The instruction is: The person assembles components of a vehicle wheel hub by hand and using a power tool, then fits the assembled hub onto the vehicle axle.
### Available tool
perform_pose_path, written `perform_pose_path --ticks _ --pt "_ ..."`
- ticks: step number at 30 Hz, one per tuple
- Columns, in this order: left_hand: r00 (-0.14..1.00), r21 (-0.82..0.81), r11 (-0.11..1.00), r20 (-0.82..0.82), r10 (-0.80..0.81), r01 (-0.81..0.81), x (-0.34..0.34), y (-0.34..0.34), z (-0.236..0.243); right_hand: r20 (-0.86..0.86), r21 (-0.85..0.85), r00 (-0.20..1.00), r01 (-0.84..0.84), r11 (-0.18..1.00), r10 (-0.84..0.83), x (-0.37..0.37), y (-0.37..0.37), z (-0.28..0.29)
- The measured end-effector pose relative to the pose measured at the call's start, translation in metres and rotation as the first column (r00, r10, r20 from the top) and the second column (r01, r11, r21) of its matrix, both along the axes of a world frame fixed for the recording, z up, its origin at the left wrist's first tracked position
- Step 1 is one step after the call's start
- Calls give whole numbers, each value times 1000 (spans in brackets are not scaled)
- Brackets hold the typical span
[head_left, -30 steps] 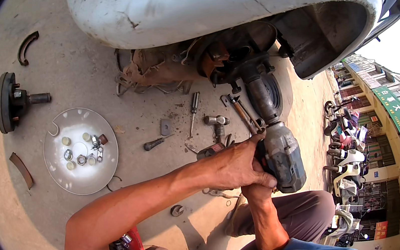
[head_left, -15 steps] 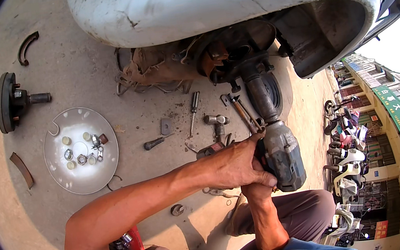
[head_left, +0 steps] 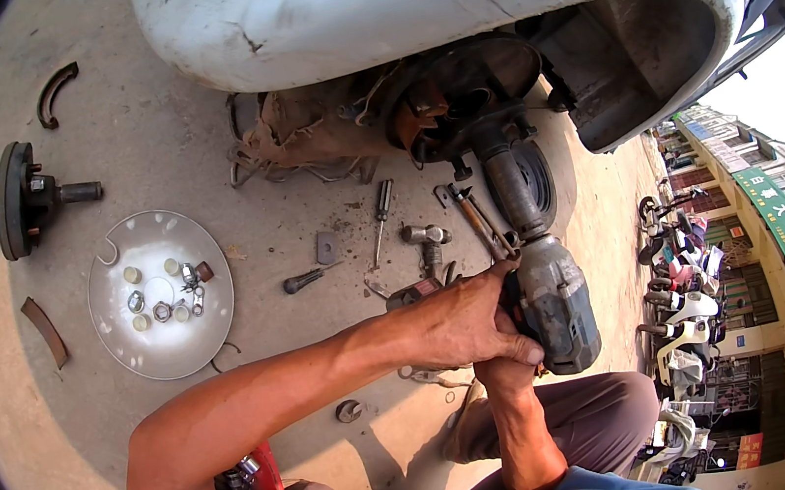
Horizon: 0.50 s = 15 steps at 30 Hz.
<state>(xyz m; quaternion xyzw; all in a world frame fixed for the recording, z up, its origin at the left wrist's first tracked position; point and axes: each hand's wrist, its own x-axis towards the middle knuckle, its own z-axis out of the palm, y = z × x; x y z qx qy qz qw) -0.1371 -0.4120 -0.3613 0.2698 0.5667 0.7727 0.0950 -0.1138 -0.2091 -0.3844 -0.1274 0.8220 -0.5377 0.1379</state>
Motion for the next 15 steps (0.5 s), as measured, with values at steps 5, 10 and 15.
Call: perform_pose_path --ticks 5,10,15 --pt "1000 6 1000 -1 -5 5 0 -2 2 -53 -65 999 1 998 -4 1 -5 3" --pt "999 -24 999 22 -39 39 0 -6 6 12 -138 1000 10 990 -9 2 -13 10" --pt "999 -7 1000 27 -25 25 2 -6 7 -81 88 995 -50 995 57 0 0 2"
